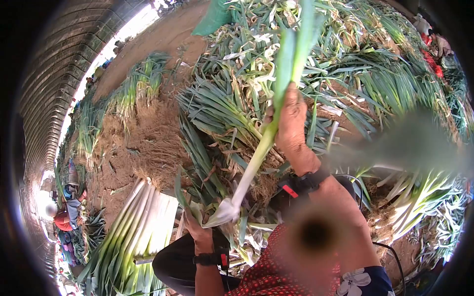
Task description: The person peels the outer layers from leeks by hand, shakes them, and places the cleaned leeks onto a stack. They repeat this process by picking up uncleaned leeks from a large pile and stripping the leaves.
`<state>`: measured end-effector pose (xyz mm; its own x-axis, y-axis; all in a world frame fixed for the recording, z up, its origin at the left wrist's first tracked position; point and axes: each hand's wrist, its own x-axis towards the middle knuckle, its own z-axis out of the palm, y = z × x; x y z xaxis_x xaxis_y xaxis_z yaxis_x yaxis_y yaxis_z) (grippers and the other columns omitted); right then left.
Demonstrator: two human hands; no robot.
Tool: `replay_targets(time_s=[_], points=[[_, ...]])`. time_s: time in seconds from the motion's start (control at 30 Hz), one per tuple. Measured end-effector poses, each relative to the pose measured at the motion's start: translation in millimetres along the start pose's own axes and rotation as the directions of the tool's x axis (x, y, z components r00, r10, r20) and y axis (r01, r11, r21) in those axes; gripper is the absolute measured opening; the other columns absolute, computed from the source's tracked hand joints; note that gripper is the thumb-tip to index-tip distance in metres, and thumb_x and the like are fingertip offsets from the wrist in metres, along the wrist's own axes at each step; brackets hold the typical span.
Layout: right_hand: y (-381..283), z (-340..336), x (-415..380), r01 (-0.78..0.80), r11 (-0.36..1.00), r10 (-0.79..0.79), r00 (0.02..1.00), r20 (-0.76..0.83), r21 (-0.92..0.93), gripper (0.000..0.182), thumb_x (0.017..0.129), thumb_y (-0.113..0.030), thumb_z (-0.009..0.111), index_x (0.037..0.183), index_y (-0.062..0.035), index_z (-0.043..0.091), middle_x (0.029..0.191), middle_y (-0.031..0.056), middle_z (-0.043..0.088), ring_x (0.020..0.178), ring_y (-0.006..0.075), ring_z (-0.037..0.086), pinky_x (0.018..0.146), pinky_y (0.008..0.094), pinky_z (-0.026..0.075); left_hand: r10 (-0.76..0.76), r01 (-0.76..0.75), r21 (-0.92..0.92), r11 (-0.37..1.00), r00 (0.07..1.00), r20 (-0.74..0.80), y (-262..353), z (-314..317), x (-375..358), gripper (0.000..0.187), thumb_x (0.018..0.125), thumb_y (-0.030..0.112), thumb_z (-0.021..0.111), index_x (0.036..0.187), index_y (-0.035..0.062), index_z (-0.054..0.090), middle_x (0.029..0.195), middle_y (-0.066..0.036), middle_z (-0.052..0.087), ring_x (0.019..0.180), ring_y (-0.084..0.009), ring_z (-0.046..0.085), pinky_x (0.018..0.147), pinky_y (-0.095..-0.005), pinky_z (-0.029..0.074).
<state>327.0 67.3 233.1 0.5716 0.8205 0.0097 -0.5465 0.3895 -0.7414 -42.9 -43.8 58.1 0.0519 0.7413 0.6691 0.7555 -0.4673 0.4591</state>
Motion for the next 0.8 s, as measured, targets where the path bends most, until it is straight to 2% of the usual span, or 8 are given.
replay_targets(time_s=[0.07, 0.13, 0.2, 0.27, 0.37, 0.5, 0.67, 0.8], points=[[-14, 0, 1, 0.068, 0.994, -0.069, 0.998, 0.009, 0.088, 0.050, 0.096, -0.057, 0.044, 0.095, -0.0075, 0.046, 0.070, 0.0028, 0.048, 0.053, 0.0105, 0.048, 0.042, 0.0252, 0.043, -0.200, 0.197, 0.057, 0.979, 0.979, 0.033, -46, 6, -42, 0.034, 0.086, -0.002, 0.057, 0.120, 0.0001, 0.052, 0.081, -0.010, 0.051, 0.069, -0.0213, 0.055, 0.049, -0.0287, 0.047], [-16, 1, -4, 0.062, 0.992, -0.062, 0.998, -0.004, 0.113, 0.052, 0.097, -0.059, 0.040, 0.098, -0.0072, 0.047, 0.069, 0.0021, 0.047, 0.052, 0.0097, 0.046, 0.042, 0.0249, 0.039, -0.564, 0.560, 0.073, 0.825, 0.810, 0.164, -64, 7, -56, 0.064, 0.079, 0.020, 0.070, 0.131, -0.0057, 0.044, 0.117, -0.028, 0.056, 0.107, -0.0434, 0.054, 0.090, -0.0531, 0.044], [-12, 4, -11, 0.066, 0.994, -0.073, 0.994, 0.084, 0.086, 0.055, 0.097, -0.060, 0.038, 0.103, -0.0069, 0.049, 0.068, 0.0023, 0.046, 0.050, 0.0096, 0.044, 0.043, 0.0254, 0.038, -0.507, 0.311, 0.472, 0.825, 0.776, 0.376, -51, 0, -43, 0.048, 0.092, 0.030, 0.056, 0.129, -0.0007, 0.051, 0.118, -0.025, 0.058, 0.113, -0.0432, 0.052, 0.092, -0.0485, 0.045], [-20, 11, -13, -0.071, 0.993, 0.055, 0.986, 0.158, 0.097, 0.064, 0.096, -0.065, 0.034, 0.116, -0.0058, 0.051, 0.064, -0.0007, 0.041, 0.049, 0.0087, 0.038, 0.043, 0.0243, 0.034, -0.876, 0.752, 0.494, 0.436, 0.230, 0.424, -28, 14, 4, 0.046, 0.097, 0.036, 0.048, 0.128, 0.0024, 0.055, 0.117, -0.023, 0.060, 0.114, -0.0415, 0.053, 0.092, -0.0449, 0.046], [-24, 12, -18, -0.233, 0.969, 0.182, 0.899, 0.399, 0.084, 0.076, 0.093, -0.070, 0.032, 0.125, -0.0045, 0.052, 0.062, -0.0051, 0.034, 0.048, 0.0067, 0.032, 0.044, 0.0217, 0.030, -0.622, 0.621, 0.224, 0.751, 0.555, 0.552, 21, 9, 45, 0.043, 0.095, 0.029, 0.056, 0.128, 0.0024, 0.054, 0.121, -0.024, 0.058, 0.116, -0.0372, 0.056, 0.094, -0.0420, 0.046], [0, 24, -38, -0.380, 0.924, 0.275, 0.740, 0.613, 0.044, 0.088, 0.086, -0.079, 0.030, 0.122, -0.0038, 0.057, 0.059, -0.0051, 0.032, 0.049, 0.0091, 0.031, 0.049, 0.0236, 0.031, -0.115, 0.538, -0.629, 0.562, 0.803, 0.585, 122, 26, 100, 0.053, 0.093, 0.025, 0.062, 0.137, 0.0024, 0.043, 0.139, -0.015, 0.042, 0.124, -0.0221, 0.046, 0.098, -0.0382, 0.044], [9, 33, -53, -0.624, 0.780, 0.408, 0.556, 0.724, 0.040, 0.092, 0.088, -0.079, 0.018, 0.125, -0.0041, 0.058, 0.059, -0.0027, 0.033, 0.051, 0.0102, 0.030, 0.051, 0.0250, 0.032, 0.085, 0.570, -0.718, 0.398, 0.757, 0.648, 173, 39, 127, 0.077, 0.091, 0.050, 0.060, 0.146, 0.0027, 0.033, 0.133, -0.012, 0.048, 0.114, -0.0167, 0.050, 0.093, -0.0311, 0.043], [3, 35, -61, -0.504, 0.864, 0.332, 0.603, 0.726, 0.023, 0.083, 0.087, -0.076, 0.034, 0.129, -0.0058, 0.052, 0.074, -0.0018, 0.043, 0.057, 0.0093, 0.036, 0.056, 0.0269, 0.039, -0.049, 0.655, -0.647, 0.391, 0.717, 0.696, 173, 43, 106, 0.046, 0.095, 0.039, 0.057, 0.120, 0.0003, 0.056, 0.102, -0.005, 0.061, 0.093, -0.0166, 0.057, 0.080, -0.0310, 0.045]])
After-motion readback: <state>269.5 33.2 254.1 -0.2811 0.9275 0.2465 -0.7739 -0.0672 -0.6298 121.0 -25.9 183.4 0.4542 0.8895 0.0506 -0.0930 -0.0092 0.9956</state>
